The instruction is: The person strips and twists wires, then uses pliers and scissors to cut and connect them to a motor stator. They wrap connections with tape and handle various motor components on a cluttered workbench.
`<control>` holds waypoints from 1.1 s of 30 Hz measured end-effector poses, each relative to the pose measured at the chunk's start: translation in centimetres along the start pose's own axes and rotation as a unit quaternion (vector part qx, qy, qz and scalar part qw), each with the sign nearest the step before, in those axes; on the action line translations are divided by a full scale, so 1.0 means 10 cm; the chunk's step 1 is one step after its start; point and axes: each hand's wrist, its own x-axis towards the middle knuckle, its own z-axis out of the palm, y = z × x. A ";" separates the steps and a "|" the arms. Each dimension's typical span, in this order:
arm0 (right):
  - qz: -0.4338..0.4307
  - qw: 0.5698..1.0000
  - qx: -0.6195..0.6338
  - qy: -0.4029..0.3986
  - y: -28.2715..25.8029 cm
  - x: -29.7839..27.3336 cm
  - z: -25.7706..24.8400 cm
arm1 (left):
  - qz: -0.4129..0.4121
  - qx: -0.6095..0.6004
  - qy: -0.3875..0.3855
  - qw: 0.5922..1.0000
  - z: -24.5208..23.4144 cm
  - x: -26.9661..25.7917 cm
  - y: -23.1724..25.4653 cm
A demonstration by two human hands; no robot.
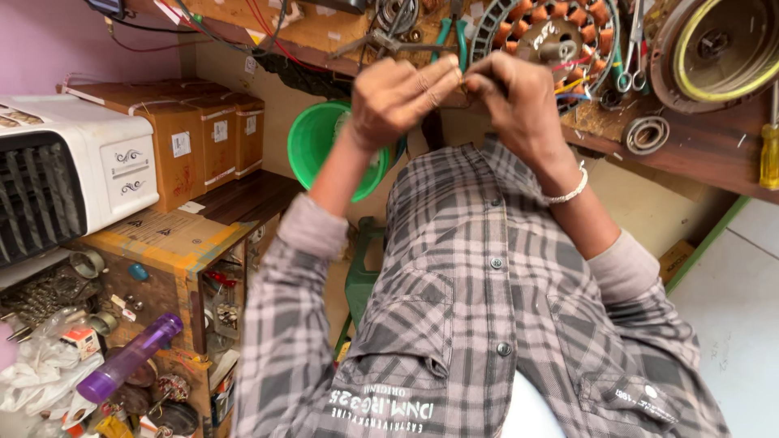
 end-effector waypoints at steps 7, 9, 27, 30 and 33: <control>0.046 0.996 0.044 0.063 -0.07 0.03 -0.01 | -0.377 -0.399 0.041 0.835 0.26 -0.01 0.09; 0.031 0.995 0.022 0.093 -0.08 0.04 0.05 | -0.396 -0.514 0.048 0.760 0.39 -0.02 0.25; -0.011 0.997 -0.064 0.039 -0.09 -0.11 0.14 | -0.456 -0.097 0.080 0.881 0.21 -0.04 0.90; -0.013 0.999 -0.034 0.005 -0.06 -0.10 0.06 | -0.381 -0.045 0.067 0.921 0.18 0.02 0.71; -0.054 0.997 -0.047 -0.021 -0.05 -0.07 -0.02 | -0.186 -0.028 -0.010 0.982 0.08 -0.05 0.32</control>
